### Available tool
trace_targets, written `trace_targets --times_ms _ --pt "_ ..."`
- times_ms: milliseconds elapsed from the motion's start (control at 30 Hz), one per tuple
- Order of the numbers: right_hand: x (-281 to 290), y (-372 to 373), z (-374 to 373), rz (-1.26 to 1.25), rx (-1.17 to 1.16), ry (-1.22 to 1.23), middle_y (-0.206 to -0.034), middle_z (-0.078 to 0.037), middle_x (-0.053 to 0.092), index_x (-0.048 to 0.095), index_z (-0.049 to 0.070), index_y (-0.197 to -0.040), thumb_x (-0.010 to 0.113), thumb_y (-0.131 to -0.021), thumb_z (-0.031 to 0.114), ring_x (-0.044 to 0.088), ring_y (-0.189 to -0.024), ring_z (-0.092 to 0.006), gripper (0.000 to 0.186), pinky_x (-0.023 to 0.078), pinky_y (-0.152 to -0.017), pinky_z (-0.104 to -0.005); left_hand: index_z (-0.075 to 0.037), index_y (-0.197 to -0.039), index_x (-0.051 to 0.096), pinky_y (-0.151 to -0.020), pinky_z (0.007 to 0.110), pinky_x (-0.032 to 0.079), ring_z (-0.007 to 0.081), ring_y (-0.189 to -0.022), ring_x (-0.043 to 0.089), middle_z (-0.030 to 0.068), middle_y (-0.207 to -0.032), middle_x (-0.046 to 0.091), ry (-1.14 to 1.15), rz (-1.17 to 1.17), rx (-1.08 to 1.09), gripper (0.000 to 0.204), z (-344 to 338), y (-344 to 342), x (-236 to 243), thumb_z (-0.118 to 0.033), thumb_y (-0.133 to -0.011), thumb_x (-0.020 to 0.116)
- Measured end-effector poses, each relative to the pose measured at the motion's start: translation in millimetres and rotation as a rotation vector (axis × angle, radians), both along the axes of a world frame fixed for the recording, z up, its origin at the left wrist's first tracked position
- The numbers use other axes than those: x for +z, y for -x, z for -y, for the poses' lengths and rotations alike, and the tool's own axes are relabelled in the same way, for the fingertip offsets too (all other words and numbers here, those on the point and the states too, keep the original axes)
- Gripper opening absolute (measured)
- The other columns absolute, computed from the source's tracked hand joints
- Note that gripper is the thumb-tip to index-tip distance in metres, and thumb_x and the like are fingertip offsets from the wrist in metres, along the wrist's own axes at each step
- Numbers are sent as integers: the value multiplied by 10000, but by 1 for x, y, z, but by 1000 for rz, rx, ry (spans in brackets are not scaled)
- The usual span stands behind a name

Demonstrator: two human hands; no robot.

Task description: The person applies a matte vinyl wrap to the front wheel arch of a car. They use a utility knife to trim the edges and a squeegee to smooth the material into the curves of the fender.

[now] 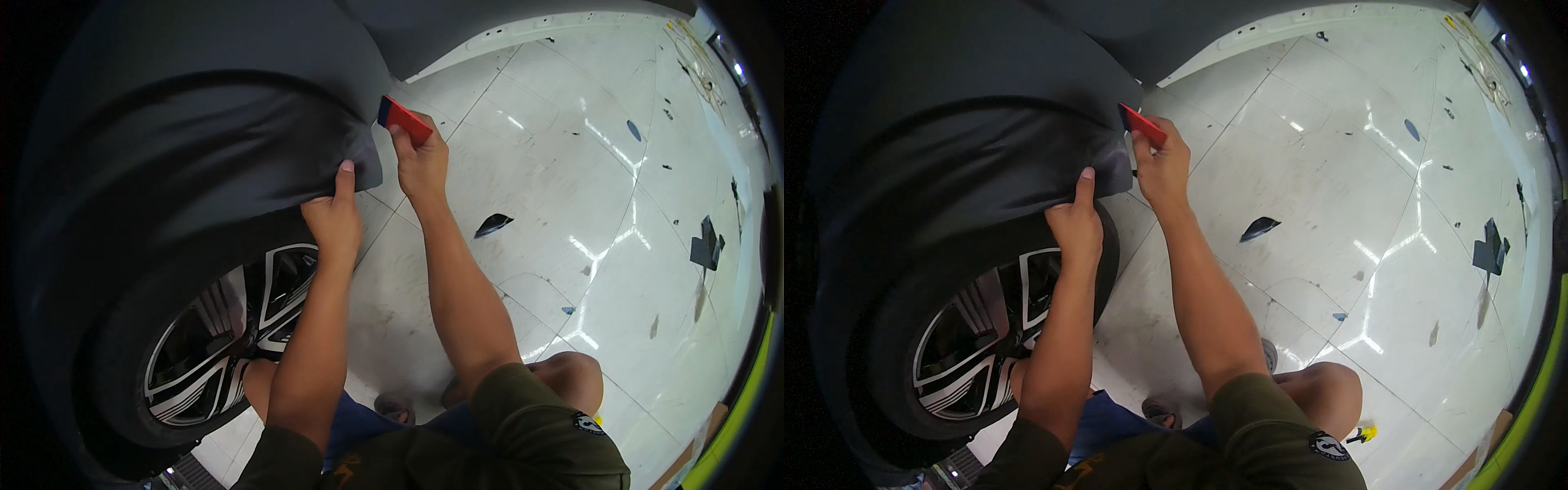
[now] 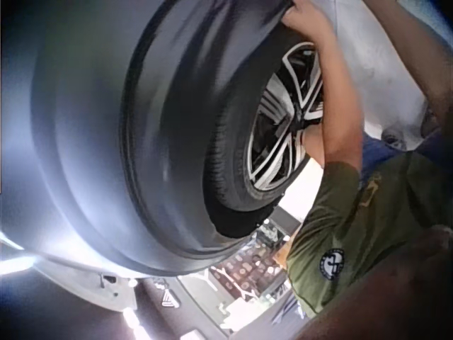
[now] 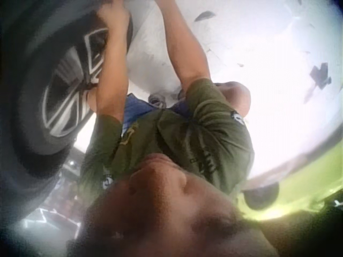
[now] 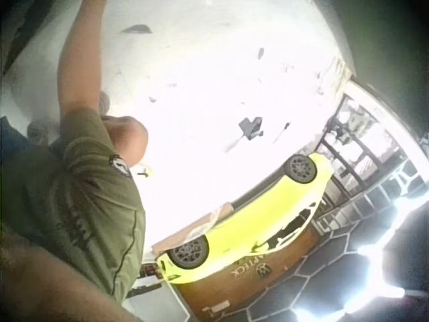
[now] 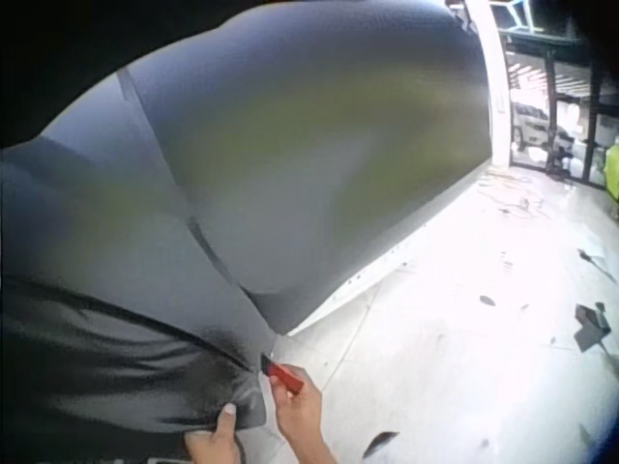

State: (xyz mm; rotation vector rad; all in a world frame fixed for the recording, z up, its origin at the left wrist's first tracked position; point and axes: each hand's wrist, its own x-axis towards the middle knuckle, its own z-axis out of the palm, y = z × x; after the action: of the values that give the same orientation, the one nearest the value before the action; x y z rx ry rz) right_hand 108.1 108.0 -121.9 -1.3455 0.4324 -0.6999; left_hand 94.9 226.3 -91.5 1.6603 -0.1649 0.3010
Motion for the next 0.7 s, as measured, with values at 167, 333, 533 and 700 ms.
trace_targets --times_ms 167,333,533,700 --pt "-22 -9 3 83 3 -81 -913 -53 687 654 10 -1066 670 -875 104 613 -826 -122 213 480 -783 -266 84 -1182 568 -934 265 427 182 -1034 593 121 -1200 618 -18 30 52 336 -1 0 -19 -42 -883 657" --pt "-50 3 18 87 6 -308 -958 -65 685 655 4 -1036 661 -848 61 626 -866 -140 197 489 -796 -285 55 -941 664 -803 314 466 150 -873 633 92 -891 696 30 -57 -10 203 50 26 -3 -142 -927 622" --pt "0 29 20 157 290 -410 -973 -100 671 619 -1 -1059 631 -866 95 636 -814 -168 216 506 -723 -297 86 -1181 477 -940 427 449 385 -1063 600 291 -1114 589 38 -118 192 394 97 22 7 -153 -884 577" --pt "0 7 36 43 245 47 -970 -88 675 630 4 -1054 675 -835 79 636 -837 -170 235 501 -770 -288 71 -1198 481 -955 389 429 324 -1095 583 244 -1175 576 204 63 294 355 75 24 0 -117 -913 579"
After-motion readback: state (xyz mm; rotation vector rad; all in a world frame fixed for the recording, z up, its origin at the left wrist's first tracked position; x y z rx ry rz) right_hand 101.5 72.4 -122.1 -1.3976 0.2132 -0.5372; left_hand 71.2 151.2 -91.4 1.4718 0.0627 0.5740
